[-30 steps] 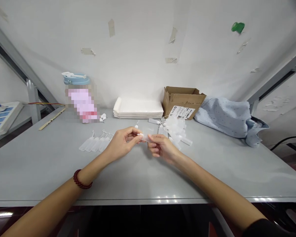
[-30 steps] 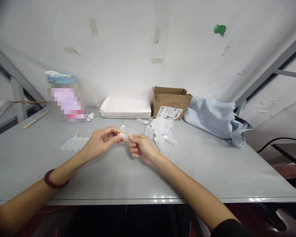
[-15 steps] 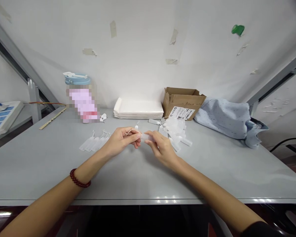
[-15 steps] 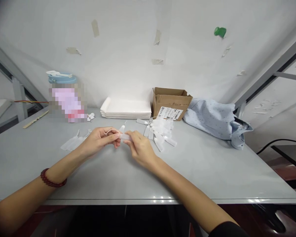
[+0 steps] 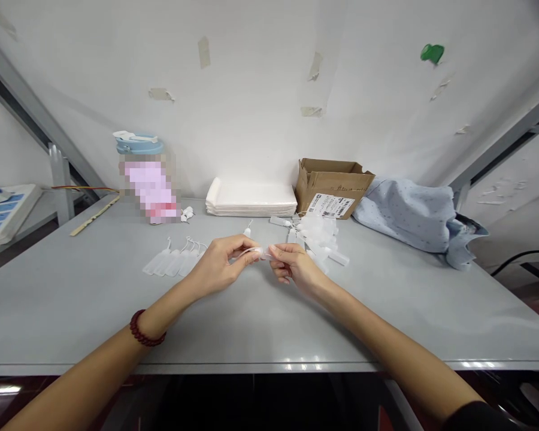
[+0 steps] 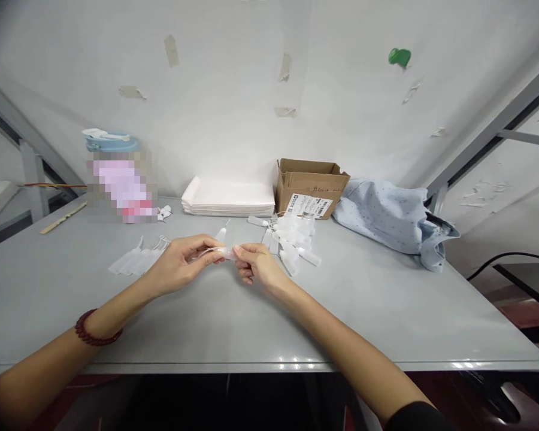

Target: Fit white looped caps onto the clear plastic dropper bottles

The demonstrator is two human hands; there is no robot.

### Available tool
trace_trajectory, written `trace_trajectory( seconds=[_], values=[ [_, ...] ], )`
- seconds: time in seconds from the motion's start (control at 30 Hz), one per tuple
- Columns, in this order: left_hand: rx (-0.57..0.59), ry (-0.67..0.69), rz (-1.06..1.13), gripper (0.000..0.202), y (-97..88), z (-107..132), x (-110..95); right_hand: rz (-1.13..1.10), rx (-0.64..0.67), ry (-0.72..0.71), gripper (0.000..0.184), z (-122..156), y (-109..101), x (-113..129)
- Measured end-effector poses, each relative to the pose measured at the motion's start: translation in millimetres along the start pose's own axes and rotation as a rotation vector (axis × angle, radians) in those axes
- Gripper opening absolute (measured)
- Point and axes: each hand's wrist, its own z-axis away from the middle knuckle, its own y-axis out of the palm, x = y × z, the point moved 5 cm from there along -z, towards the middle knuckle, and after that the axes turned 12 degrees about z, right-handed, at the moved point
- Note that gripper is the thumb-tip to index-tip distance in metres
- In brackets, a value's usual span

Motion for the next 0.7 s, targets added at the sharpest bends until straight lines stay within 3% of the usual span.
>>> trace_trajectory(
  seconds=[0.1, 0.2, 0.27, 0.33, 0.43, 0.5, 0.63, 0.7],
  values=[
    [0.046, 0.011, -0.036, 0.025, 0.4, -3, 2, 0.09, 0.006, -0.008, 0.035, -1, -1, -1],
    [0.041, -0.043, -0.103, 0.028, -10.0, -9, 12, 0.504, -0.19, -0.191, 0.032, -1, -8, 3],
    [-0.033, -0.091, -0.156, 0.034, -29.6, -13, 23, 0.862, -0.33, -0.33, 0.029, 0, -9, 6],
    [-0.166, -0.129, -0.28, 0.035, -59.5, -15, 34, 1.162, -0.426, -0.382, 0.033, -2, -9, 5],
    [-0.308, -0.187, -0.633, 0.037, -106.2, -14, 50, 1.453, -0.541, -0.29, 0.04, -7, -15, 0],
    [-0.294, -0.247, -0.796, 0.04, -127.7, -13, 61, 1.541, -0.563, -0.206, 0.045, -10, -19, -3],
    [-0.237, -0.311, -0.839, 0.04, -145.8, -14, 82, 1.604, -0.499, -0.101, 0.062, -16, -15, -5],
    [-0.229, -0.336, -0.855, 0.042, -147.5, -14, 90, 1.616, -0.487, -0.125, 0.067, -18, -6, 0]
  ],
)
